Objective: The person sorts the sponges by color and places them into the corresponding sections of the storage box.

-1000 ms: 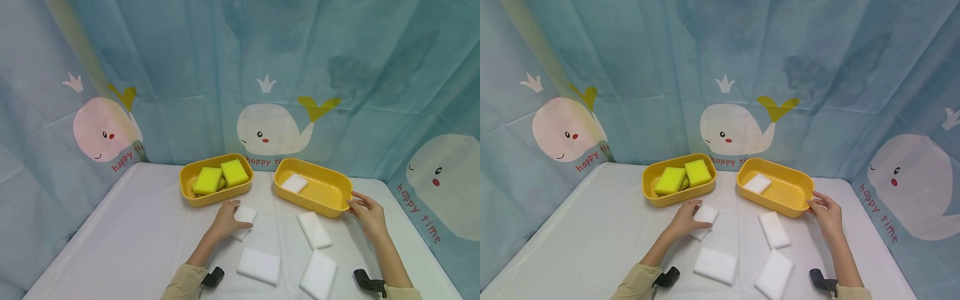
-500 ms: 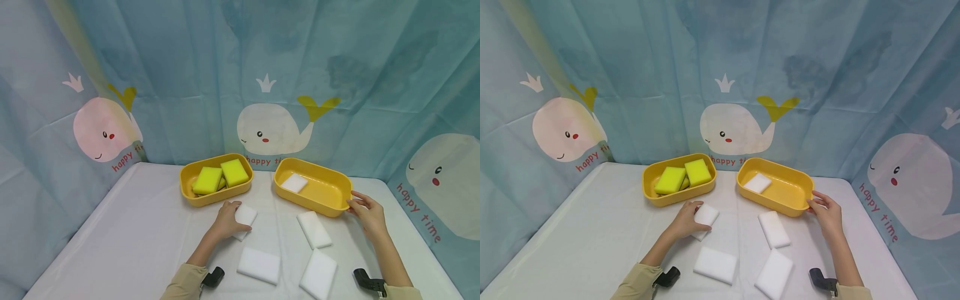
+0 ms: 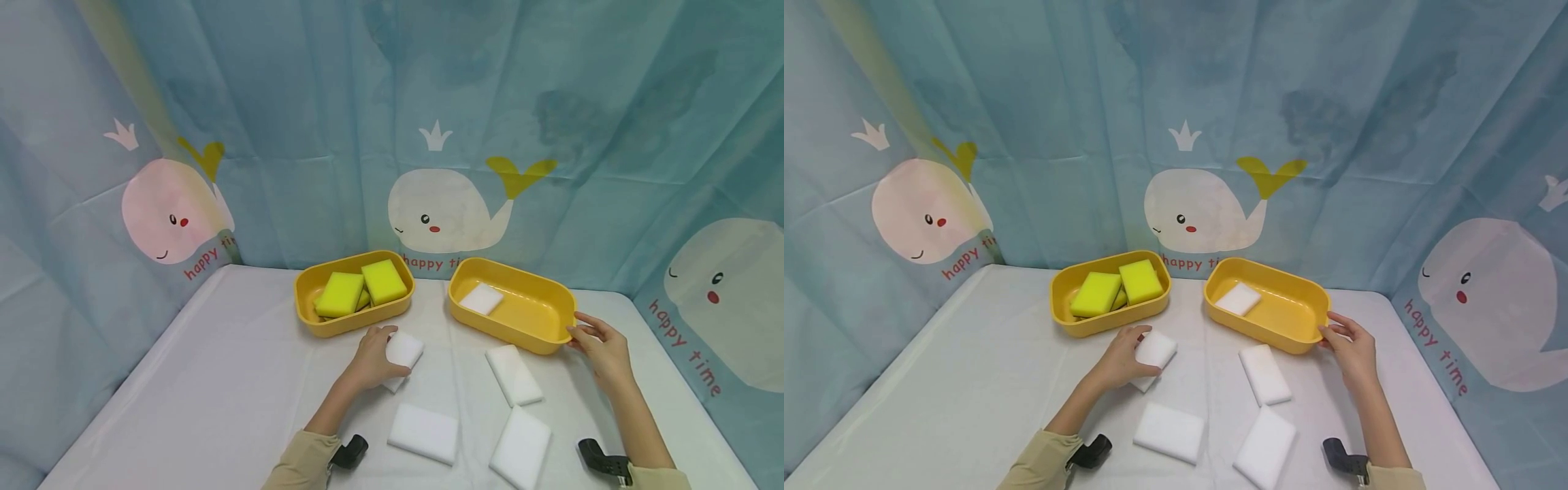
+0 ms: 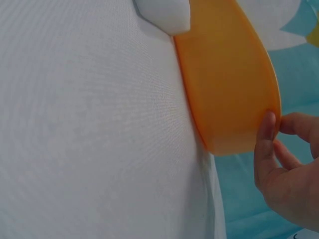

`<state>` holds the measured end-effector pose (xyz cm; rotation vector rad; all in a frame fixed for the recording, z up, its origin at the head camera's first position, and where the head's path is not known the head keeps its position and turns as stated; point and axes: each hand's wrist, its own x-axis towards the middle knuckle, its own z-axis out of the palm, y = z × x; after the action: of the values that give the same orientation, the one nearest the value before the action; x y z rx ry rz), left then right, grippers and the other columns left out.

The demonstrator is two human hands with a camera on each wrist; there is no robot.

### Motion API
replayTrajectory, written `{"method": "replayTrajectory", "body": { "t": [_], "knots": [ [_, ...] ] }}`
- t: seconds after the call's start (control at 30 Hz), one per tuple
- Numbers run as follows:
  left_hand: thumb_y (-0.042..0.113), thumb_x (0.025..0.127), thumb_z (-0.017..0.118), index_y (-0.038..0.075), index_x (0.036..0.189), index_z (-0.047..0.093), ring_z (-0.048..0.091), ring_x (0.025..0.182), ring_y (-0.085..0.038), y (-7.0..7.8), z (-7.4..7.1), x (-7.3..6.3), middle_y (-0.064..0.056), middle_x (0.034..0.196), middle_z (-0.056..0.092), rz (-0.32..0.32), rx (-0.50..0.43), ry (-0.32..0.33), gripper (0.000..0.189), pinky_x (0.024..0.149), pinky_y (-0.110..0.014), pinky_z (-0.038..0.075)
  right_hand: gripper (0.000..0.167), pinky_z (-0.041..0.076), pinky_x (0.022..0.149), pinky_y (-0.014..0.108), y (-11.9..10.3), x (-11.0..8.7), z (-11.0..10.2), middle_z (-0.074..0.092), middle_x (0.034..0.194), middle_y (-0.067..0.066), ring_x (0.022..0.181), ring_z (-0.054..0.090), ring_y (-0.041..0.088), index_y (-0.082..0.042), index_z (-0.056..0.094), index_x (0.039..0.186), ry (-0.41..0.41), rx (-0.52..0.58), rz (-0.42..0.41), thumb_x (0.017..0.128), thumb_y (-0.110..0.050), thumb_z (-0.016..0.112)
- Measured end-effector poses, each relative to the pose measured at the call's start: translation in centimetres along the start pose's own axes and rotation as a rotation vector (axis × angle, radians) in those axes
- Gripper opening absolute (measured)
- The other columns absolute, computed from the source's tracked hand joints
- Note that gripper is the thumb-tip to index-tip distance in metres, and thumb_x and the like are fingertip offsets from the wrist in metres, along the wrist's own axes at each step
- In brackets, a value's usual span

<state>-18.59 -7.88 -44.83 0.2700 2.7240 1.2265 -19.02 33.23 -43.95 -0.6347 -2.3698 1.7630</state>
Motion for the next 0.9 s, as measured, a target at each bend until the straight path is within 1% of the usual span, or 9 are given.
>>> {"method": "replayTrajectory", "body": {
  "t": [0.17,0.43,0.67,0.77,0.9],
  "knots": [
    [0.014,0.079,0.092,-0.006,0.148,0.052,0.049,0.130,-0.042,0.4,-0.3,-0.2,-0.026,0.141,0.051,0.011,-0.007,0.000,0.082,0.111,-0.060,0.045,0.057,0.059,0.074,0.013,0.0,0.0,0.0,0.059,0.099,-0.011,0.075,0.063,-0.003,0.004,0.042,0.157,0.000,-0.008,0.003,0.106,-0.013,0.062],
    [0.014,0.080,0.091,-0.007,0.146,0.054,0.053,0.123,-0.037,0.8,-0.6,-0.1,-0.022,0.136,0.054,0.034,-0.012,-0.003,0.079,0.106,-0.056,0.049,0.057,0.059,0.074,0.013,0.0,0.1,0.0,0.059,0.094,-0.014,0.075,0.063,-0.002,0.005,0.042,0.157,-0.001,-0.003,0.000,0.106,-0.012,0.062],
    [0.016,0.081,0.090,-0.007,0.146,0.055,0.051,0.129,-0.037,1.5,-0.7,-0.2,-0.023,0.140,0.053,0.039,-0.017,-0.012,0.077,0.112,-0.057,0.046,0.057,0.059,0.076,0.014,0.1,0.0,0.1,0.058,0.093,-0.016,0.076,0.063,-0.003,0.004,0.042,0.157,-0.001,-0.002,-0.004,0.106,-0.012,0.063],
    [0.017,0.082,0.090,-0.006,0.146,0.055,0.050,0.130,-0.037,1.8,-0.7,-0.2,-0.023,0.141,0.052,0.050,-0.017,-0.013,0.076,0.112,-0.057,0.046,0.058,0.059,0.075,0.014,0.0,0.0,0.1,0.059,0.093,-0.015,0.076,0.063,-0.003,0.005,0.042,0.157,0.001,0.003,-0.005,0.106,-0.013,0.063],
    [0.016,0.082,0.090,-0.008,0.145,0.055,0.052,0.127,-0.036,2.2,-0.6,-0.1,-0.023,0.138,0.053,0.076,-0.017,-0.005,0.076,0.110,-0.056,0.047,0.058,0.059,0.075,0.014,0.1,0.0,0.0,0.059,0.093,-0.015,0.076,0.063,-0.002,0.005,0.042,0.157,0.000,0.009,-0.003,0.106,-0.013,0.063]
  ]
}}
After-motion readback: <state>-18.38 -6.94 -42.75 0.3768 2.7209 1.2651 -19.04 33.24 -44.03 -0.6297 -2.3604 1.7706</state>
